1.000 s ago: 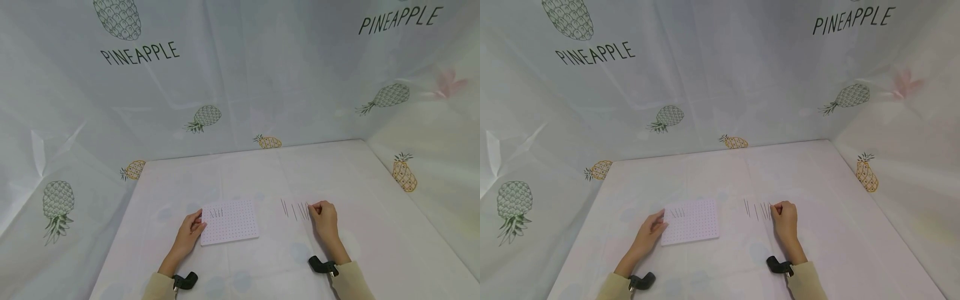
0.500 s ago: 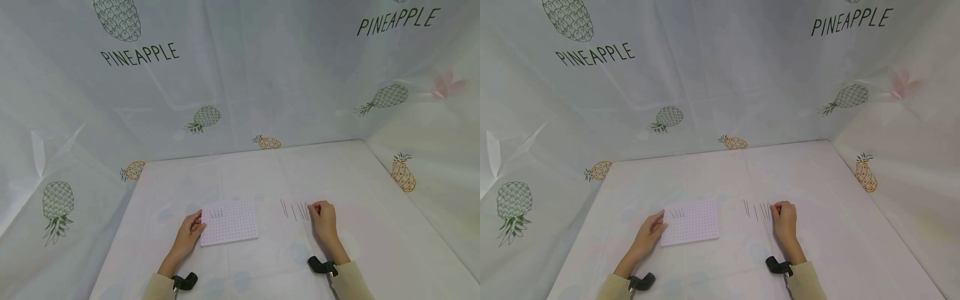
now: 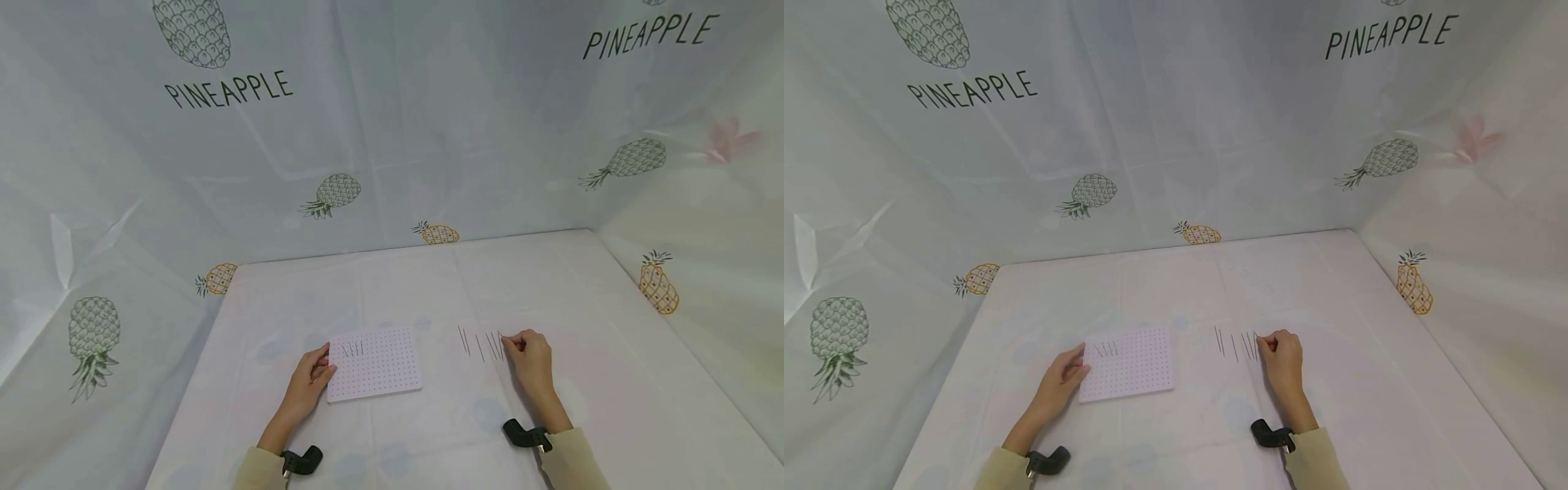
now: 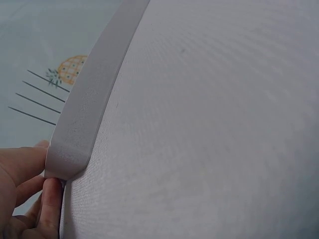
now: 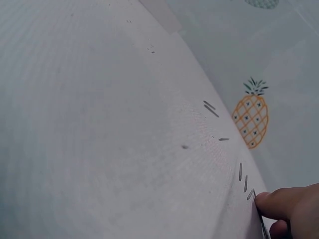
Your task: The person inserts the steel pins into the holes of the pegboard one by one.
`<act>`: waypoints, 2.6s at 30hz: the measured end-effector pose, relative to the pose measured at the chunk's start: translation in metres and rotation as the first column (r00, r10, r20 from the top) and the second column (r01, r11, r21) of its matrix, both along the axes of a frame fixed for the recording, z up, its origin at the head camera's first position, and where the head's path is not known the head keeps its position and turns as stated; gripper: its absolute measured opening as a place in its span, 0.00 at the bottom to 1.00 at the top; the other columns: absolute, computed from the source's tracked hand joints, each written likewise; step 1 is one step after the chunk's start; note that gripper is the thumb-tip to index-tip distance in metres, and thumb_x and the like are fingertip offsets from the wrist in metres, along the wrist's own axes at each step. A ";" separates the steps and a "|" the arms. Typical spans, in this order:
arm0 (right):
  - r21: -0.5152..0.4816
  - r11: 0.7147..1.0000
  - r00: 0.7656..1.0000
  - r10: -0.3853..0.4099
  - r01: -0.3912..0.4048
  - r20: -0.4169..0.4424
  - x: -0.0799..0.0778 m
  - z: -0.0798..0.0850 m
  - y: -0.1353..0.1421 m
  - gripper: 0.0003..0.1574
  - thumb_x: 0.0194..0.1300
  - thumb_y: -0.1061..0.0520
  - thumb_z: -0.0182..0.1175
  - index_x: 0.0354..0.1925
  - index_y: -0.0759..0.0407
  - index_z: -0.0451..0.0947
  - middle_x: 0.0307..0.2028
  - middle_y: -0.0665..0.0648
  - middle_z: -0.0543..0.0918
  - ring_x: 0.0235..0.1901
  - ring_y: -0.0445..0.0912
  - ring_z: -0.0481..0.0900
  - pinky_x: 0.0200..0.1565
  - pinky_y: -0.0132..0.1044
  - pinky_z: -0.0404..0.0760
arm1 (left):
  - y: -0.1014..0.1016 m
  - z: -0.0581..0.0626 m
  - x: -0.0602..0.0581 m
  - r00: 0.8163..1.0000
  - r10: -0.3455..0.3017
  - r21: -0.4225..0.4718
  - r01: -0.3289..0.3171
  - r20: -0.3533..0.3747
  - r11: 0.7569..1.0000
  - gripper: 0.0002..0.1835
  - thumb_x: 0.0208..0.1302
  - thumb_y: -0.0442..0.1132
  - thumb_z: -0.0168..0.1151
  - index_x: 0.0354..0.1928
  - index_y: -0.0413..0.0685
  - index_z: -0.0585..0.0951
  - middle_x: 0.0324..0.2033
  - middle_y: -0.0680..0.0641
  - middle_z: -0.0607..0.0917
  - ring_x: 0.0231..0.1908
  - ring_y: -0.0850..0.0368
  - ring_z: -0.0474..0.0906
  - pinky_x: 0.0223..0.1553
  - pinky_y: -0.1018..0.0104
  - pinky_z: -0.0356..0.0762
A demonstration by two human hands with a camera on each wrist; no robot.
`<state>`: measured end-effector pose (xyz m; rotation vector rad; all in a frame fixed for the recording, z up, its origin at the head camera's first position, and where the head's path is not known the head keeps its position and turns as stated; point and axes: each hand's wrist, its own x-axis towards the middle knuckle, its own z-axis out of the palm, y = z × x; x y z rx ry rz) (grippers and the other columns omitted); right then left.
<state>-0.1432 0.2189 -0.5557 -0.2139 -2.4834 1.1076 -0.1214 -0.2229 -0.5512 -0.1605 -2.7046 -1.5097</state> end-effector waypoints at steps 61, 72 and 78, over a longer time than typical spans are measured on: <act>-0.474 0.853 0.975 0.207 -0.219 -0.078 -0.012 0.034 -0.034 0.11 0.69 0.64 0.63 0.41 0.75 0.83 0.33 0.67 0.85 0.26 0.40 0.76 0.25 0.25 0.71 | 0.001 0.005 0.002 1.000 0.003 0.002 -0.003 -0.011 1.000 0.30 0.71 0.35 0.62 0.71 0.36 0.67 0.55 0.40 0.75 0.51 0.51 0.71 0.53 0.77 0.72; -0.501 0.831 0.964 0.264 -0.240 -0.024 -0.020 0.039 -0.058 0.14 0.68 0.61 0.65 0.43 0.74 0.84 0.39 0.65 0.85 0.31 0.37 0.75 0.32 0.24 0.75 | 0.000 0.002 0.001 1.000 0.001 0.020 0.000 -0.027 1.000 0.30 0.71 0.36 0.62 0.71 0.36 0.67 0.55 0.40 0.75 0.50 0.52 0.71 0.52 0.79 0.72; -0.538 0.784 0.939 0.339 -0.311 -0.048 -0.015 0.062 -0.075 0.10 0.67 0.67 0.63 0.41 0.77 0.82 0.34 0.70 0.83 0.30 0.45 0.78 0.32 0.31 0.78 | -0.002 -0.002 0.000 0.998 -0.006 0.006 0.006 -0.064 1.000 0.30 0.70 0.36 0.62 0.70 0.35 0.68 0.54 0.40 0.76 0.49 0.52 0.72 0.51 0.77 0.73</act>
